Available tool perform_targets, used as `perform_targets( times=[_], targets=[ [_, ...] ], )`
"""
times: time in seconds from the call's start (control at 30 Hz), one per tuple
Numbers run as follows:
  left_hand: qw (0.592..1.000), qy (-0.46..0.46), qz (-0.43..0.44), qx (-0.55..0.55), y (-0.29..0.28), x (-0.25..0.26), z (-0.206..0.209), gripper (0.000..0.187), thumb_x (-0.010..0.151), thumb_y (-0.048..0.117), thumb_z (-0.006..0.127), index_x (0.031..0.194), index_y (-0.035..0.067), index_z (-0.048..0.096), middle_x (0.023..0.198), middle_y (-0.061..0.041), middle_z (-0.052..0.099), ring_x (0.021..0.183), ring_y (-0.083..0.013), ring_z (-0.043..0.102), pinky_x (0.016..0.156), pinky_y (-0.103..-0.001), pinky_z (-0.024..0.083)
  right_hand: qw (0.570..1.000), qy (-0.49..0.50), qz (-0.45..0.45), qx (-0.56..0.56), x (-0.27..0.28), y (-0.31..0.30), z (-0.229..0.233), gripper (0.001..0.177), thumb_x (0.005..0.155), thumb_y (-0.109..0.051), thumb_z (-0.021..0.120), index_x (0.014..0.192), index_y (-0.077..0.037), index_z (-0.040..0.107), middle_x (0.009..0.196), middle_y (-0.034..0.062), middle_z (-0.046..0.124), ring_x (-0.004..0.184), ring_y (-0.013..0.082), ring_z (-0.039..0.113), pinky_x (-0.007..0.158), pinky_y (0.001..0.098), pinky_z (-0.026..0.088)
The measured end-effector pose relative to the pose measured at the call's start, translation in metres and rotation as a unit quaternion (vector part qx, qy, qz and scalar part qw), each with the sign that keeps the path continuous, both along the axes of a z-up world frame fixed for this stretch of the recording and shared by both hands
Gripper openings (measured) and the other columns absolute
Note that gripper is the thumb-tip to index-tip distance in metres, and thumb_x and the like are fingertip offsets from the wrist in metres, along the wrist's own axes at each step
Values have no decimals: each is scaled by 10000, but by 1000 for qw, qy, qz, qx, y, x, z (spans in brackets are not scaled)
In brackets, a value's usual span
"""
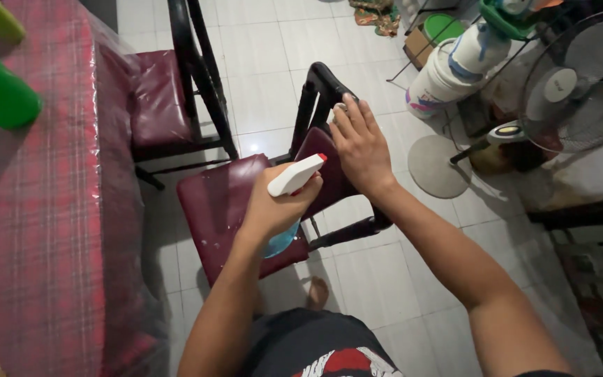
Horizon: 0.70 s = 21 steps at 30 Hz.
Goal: The recorder is cleaning dining chairs using a spray bottle and a cloth.
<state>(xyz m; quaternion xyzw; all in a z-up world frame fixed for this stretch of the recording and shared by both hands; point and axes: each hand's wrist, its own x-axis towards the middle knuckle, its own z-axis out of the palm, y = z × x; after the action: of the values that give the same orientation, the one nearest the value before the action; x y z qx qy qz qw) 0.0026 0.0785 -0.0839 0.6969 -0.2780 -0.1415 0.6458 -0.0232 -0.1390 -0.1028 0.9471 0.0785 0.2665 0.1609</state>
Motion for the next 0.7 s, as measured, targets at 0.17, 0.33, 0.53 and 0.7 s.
perform_targets(
  times=[0.17, 0.33, 0.53, 0.7],
  targets=[
    [1000, -11, 19, -13, -5, -9, -6, 169, 885, 174, 777, 971, 30, 761, 734, 1, 711, 674, -44, 617, 599, -239, 511, 999, 32, 23, 8, -46, 3, -7, 308, 909, -100, 593, 1166, 18, 715, 1357, 142, 639, 1447, 313, 462, 1264, 459, 294],
    [999, -31, 41, -2, -15, -21, 3, 165, 882, 169, 781, 964, 26, 762, 732, -10, 722, 666, -52, 640, 594, -241, 524, 992, 79, 45, 83, -96, 4, -15, 301, 851, -53, 634, 1133, 5, 722, 1326, 127, 647, 1412, 321, 491, 1224, 495, 330],
    [995, -58, 77, 1, -28, -42, 2, 173, 883, 161, 780, 983, 20, 764, 777, -29, 749, 695, -62, 677, 611, -246, 542, 966, 33, 112, 230, -117, -5, -35, 330, 856, 5, 672, 1175, -55, 731, 1396, 142, 613, 1440, 390, 442, 1183, 560, 364],
    [997, -10, 80, -20, -32, -54, -2, 208, 888, 159, 778, 1033, 11, 760, 785, -44, 732, 713, -53, 629, 618, -254, 530, 919, -59, 127, 369, -110, 9, -59, 387, 869, 87, 654, 1224, -51, 721, 1481, 180, 563, 1484, 490, 405, 1207, 517, 432]
  ],
)
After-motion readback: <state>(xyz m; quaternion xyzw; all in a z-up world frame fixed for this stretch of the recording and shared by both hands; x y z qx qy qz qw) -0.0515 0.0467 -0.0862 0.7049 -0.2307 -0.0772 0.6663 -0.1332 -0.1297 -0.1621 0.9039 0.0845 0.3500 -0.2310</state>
